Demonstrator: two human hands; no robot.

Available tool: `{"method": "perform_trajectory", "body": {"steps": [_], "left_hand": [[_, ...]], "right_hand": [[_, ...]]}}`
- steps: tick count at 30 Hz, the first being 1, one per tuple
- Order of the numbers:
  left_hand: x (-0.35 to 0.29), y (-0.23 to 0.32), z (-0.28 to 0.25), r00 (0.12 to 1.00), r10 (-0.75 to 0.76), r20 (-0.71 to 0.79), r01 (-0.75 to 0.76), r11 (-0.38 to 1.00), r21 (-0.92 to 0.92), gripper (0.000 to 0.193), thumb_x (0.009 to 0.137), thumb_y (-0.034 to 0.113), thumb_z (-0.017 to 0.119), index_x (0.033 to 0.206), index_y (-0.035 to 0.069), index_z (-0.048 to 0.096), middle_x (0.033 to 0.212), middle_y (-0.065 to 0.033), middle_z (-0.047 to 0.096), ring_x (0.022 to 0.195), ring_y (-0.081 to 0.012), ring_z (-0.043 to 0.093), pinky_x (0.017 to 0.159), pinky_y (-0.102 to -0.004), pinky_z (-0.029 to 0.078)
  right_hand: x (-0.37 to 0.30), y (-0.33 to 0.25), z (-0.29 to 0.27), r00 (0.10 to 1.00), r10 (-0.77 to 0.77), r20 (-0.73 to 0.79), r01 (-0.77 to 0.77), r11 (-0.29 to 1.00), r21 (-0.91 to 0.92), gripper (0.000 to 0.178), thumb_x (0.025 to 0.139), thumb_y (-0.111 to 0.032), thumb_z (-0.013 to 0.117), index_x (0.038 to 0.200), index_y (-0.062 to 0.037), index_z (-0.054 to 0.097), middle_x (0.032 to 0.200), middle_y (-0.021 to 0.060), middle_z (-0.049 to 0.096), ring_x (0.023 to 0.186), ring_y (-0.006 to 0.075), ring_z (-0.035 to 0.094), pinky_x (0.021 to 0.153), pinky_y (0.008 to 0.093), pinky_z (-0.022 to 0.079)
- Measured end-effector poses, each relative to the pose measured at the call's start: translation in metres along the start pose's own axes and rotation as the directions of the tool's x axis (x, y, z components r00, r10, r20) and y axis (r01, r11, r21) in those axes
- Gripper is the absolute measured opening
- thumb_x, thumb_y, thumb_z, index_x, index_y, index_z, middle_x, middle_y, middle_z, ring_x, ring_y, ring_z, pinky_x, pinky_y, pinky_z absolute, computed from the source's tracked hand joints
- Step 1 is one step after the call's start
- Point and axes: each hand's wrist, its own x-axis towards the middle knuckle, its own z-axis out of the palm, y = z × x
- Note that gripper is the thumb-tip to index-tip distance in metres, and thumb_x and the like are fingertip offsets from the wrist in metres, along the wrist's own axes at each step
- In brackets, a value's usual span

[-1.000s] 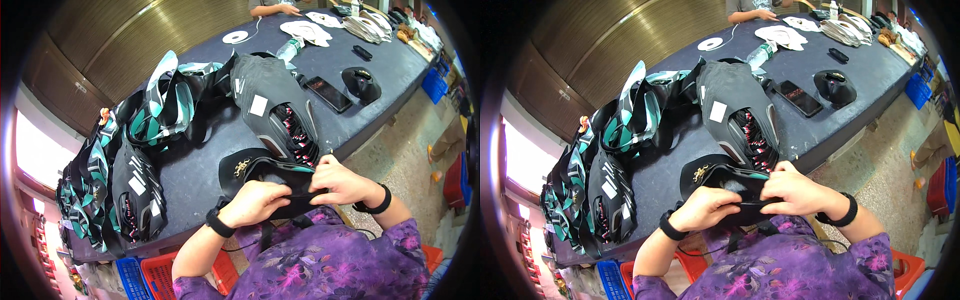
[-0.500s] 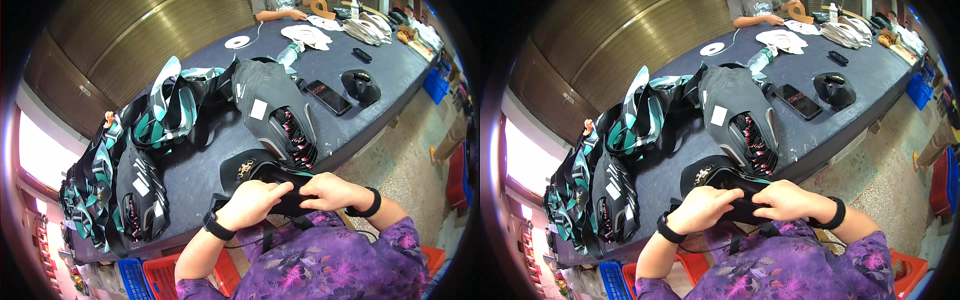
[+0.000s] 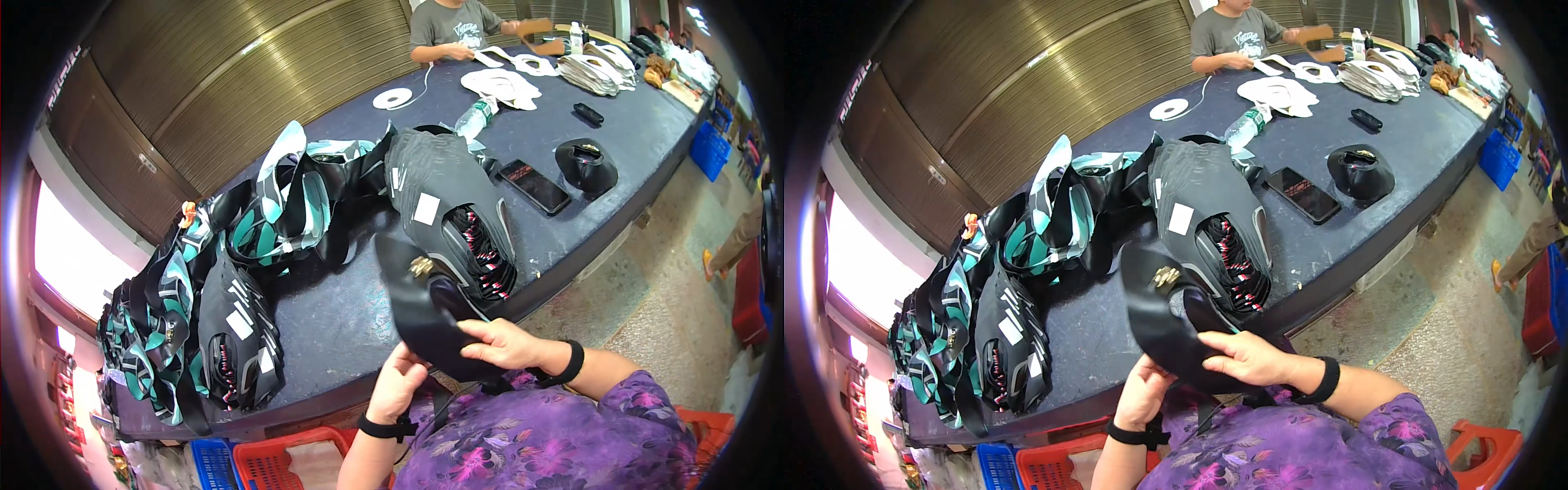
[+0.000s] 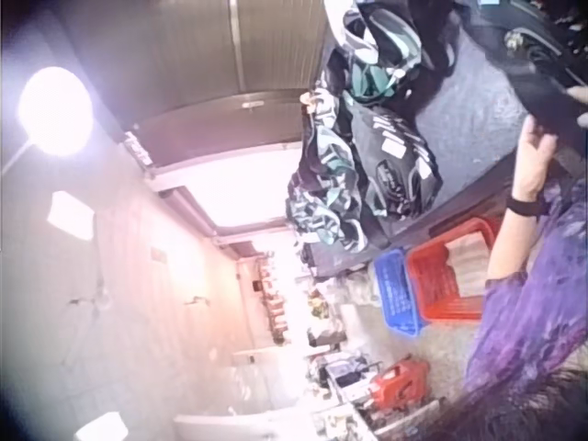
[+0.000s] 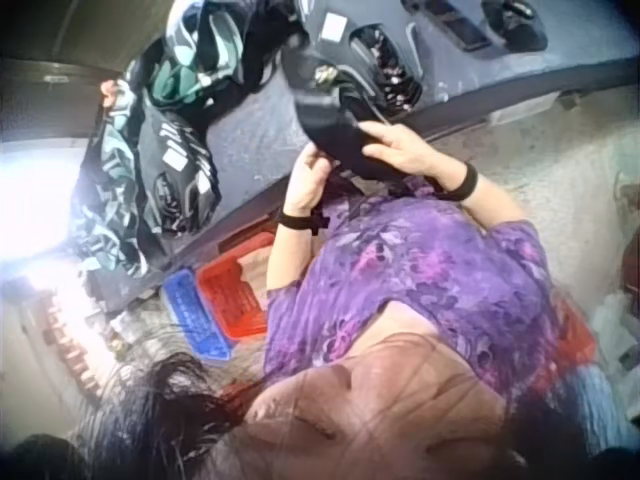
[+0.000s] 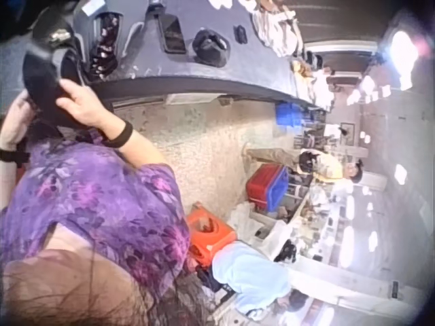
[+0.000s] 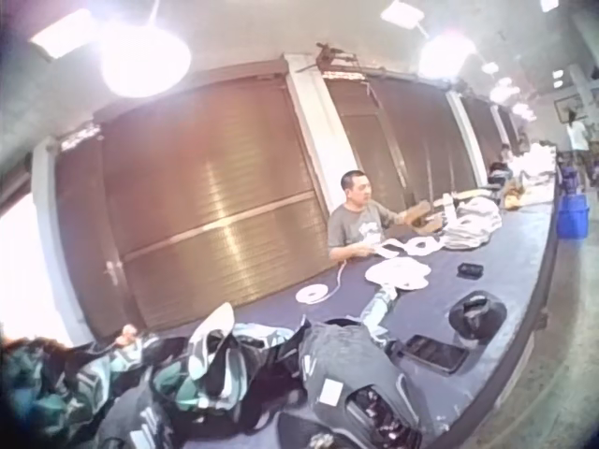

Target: The recorder is assembling shoe components, specifically checking and positioning inner linings and insoles on a manufacturing line.

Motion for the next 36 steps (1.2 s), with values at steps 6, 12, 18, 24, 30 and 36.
{"method": "perform_trajectory", "body": {"steps": [6, 12, 18, 24, 30, 36], "left_hand": [[0.019, 0.005, 0.008, 0.985, -0.072, -0.156, 0.033, 0.97, -0.241, 0.032, 0.083, 0.013, 0.056, 0.111, 0.001, 0.049, 0.105, -0.0077, 0.056, 0.096, -0.019, 0.055, 0.085, -0.0316, 0.043], [0.019, -0.005, 0.023, 0.834, 0.409, -0.371, -0.406, 0.909, 0.091, 0.023, 0.086, 0.01, 0.051, 0.108, 0.003, 0.051, 0.101, -0.0067, 0.058, 0.088, -0.0154, 0.057, 0.08, -0.0283, 0.044], [0.028, -0.003, 0.015, 0.79, 0.441, -0.426, -0.432, 0.893, 0.123, 0.018, 0.086, 0.009, 0.051, 0.103, 0.004, 0.052, 0.094, -0.0034, 0.058, 0.082, -0.0121, 0.055, 0.076, -0.0262, 0.044], [0.025, 0.029, 0.022, 0.708, 0.52, -0.478, -0.411, 0.853, 0.321, 0.024, 0.078, -0.003, 0.047, 0.101, 0.001, 0.054, 0.091, -0.0068, 0.058, 0.078, -0.0148, 0.054, 0.072, -0.0257, 0.042], [-0.009, 0.065, 0.013, 0.923, 0.356, -0.147, -0.117, 0.624, 0.773, 0.017, 0.079, 0.002, 0.05, 0.095, -0.002, 0.053, 0.076, -0.0061, 0.054, 0.067, -0.0133, 0.048, 0.06, -0.0258, 0.04], [0.003, 0.071, 0.011, 0.956, 0.061, 0.287, -0.283, 0.446, 0.849, 0.014, 0.075, -0.002, 0.054, 0.088, -0.001, 0.058, 0.066, -0.0067, 0.055, 0.058, -0.0135, 0.048, 0.054, -0.0272, 0.039]], "right_hand": [[0.002, -0.001, 0.01, 1.0, 0.019, 0.01, -0.017, 0.987, -0.162, 0.052, 0.084, -0.02, 0.052, 0.129, -0.0063, 0.032, 0.109, 0.0182, 0.055, 0.094, 0.028, 0.057, 0.08, 0.0309, 0.044], [0.014, -0.001, 0.025, 0.998, -0.068, -0.015, 0.057, 0.922, -0.383, 0.061, 0.081, -0.015, 0.052, 0.133, -0.0068, 0.021, 0.056, 0.0183, 0.052, 0.052, 0.035, 0.054, 0.049, 0.0423, 0.041], [0.025, 0.003, 0.034, 0.994, -0.105, 0.016, 0.099, 0.858, -0.505, 0.051, 0.082, -0.022, 0.054, 0.12, 0.0065, 0.034, 0.057, 0.0201, 0.053, 0.052, 0.0358, 0.055, 0.046, 0.0427, 0.042], [0.014, -0.007, 0.01, 0.968, -0.111, 0.227, 0.129, 0.989, -0.068, 0.046, 0.085, -0.025, 0.052, 0.122, -0.0027, 0.038, 0.085, 0.0088, 0.057, 0.079, 0.0203, 0.057, 0.071, 0.0301, 0.045], [-0.013, 0.003, -0.036, 0.932, -0.067, -0.355, 0.12, 0.984, 0.13, 0.029, 0.087, -0.015, 0.051, 0.113, -0.0028, 0.047, 0.086, 0.0005, 0.054, 0.08, 0.0078, 0.049, 0.074, 0.0235, 0.041], [-0.022, 0.017, -0.044, 0.89, -0.002, -0.456, 0.204, 0.896, 0.395, 0.025, 0.09, -0.017, 0.044, 0.11, -0.0012, 0.05, 0.094, 0.0007, 0.053, 0.089, 0.0078, 0.048, 0.081, 0.0227, 0.039]]}}
